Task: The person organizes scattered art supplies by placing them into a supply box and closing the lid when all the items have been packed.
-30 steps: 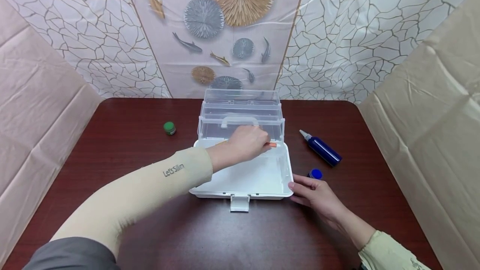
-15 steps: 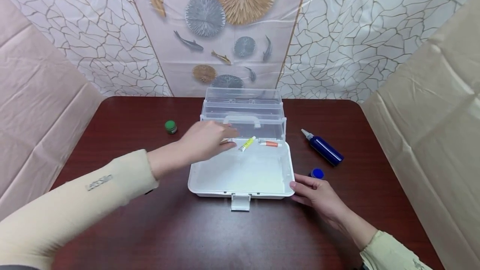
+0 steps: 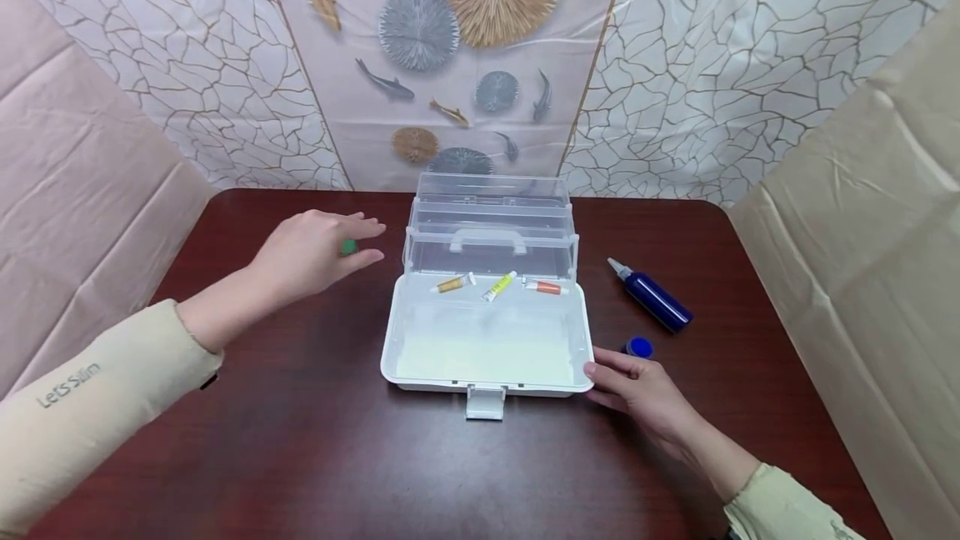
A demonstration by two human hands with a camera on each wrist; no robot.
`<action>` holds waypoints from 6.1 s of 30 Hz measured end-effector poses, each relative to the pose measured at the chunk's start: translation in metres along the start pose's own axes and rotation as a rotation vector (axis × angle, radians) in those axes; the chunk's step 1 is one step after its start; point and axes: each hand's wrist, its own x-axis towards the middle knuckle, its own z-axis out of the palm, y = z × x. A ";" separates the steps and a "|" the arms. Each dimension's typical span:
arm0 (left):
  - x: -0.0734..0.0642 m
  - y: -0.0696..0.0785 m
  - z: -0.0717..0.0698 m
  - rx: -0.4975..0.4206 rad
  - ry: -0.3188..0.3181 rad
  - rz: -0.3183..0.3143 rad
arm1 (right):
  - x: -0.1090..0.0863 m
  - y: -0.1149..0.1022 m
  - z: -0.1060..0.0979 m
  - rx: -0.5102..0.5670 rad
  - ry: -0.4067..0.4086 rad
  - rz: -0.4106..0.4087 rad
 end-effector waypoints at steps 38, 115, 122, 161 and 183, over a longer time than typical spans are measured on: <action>-0.020 -0.104 0.084 -0.110 -0.052 -0.346 | -0.003 -0.001 0.001 -0.020 0.007 0.026; -0.014 -0.082 0.086 0.016 0.046 -0.116 | -0.001 0.002 -0.001 0.006 0.018 0.028; -0.010 -0.069 0.063 -0.007 0.065 -0.047 | -0.001 0.001 -0.001 0.007 0.015 0.022; 0.093 0.016 0.024 0.038 -0.085 0.027 | -0.004 0.000 0.000 0.023 0.015 0.021; 0.111 0.021 0.043 0.027 -0.189 -0.013 | -0.003 0.003 0.000 0.003 0.020 0.029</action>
